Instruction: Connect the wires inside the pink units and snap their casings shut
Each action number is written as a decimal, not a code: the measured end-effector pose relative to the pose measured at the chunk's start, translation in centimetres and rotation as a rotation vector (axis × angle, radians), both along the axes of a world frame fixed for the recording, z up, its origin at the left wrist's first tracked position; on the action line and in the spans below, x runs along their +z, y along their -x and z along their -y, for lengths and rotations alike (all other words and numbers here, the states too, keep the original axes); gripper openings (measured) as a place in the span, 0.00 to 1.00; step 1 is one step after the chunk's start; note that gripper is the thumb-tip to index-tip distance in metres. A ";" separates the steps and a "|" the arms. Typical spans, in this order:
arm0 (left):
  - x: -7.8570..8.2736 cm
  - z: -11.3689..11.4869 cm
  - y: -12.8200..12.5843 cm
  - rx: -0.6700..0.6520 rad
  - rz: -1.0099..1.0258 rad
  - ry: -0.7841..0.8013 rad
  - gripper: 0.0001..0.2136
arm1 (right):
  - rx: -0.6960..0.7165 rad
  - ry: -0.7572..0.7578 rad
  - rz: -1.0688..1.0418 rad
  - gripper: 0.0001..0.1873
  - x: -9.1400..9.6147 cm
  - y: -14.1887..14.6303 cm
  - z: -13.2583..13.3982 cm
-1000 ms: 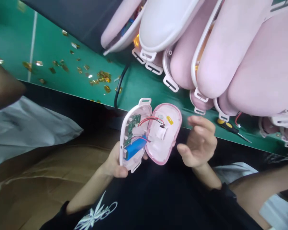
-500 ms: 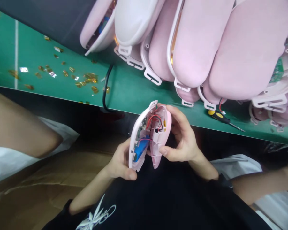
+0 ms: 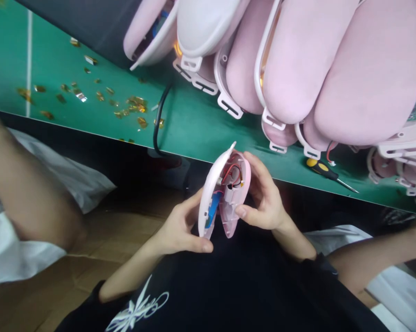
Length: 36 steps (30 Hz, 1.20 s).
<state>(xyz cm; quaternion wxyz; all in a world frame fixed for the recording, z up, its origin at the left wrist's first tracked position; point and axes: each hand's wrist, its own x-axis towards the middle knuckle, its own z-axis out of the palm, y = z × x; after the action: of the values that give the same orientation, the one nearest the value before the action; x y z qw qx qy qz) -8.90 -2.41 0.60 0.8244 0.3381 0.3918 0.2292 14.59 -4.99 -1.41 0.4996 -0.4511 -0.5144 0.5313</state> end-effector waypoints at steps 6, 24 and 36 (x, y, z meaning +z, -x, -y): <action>-0.8 0.8 0.5 -0.050 -0.094 -0.072 0.48 | 0.000 0.038 -0.056 0.49 -0.3 0.7 0.2; 1.2 -4.9 2.0 -0.341 0.177 -0.219 0.32 | -0.028 -0.116 -0.114 0.22 2.6 -2.1 -1.5; 2.0 -2.4 -0.2 0.340 -0.210 -0.748 0.22 | -0.477 -0.209 -0.128 0.19 0.6 0.0 -0.5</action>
<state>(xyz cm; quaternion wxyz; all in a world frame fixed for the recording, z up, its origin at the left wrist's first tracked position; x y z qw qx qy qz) -8.72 -0.04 2.61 0.5510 0.5659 0.4137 0.4528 14.58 -4.52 -0.76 0.6859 -0.4711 -0.4131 0.3701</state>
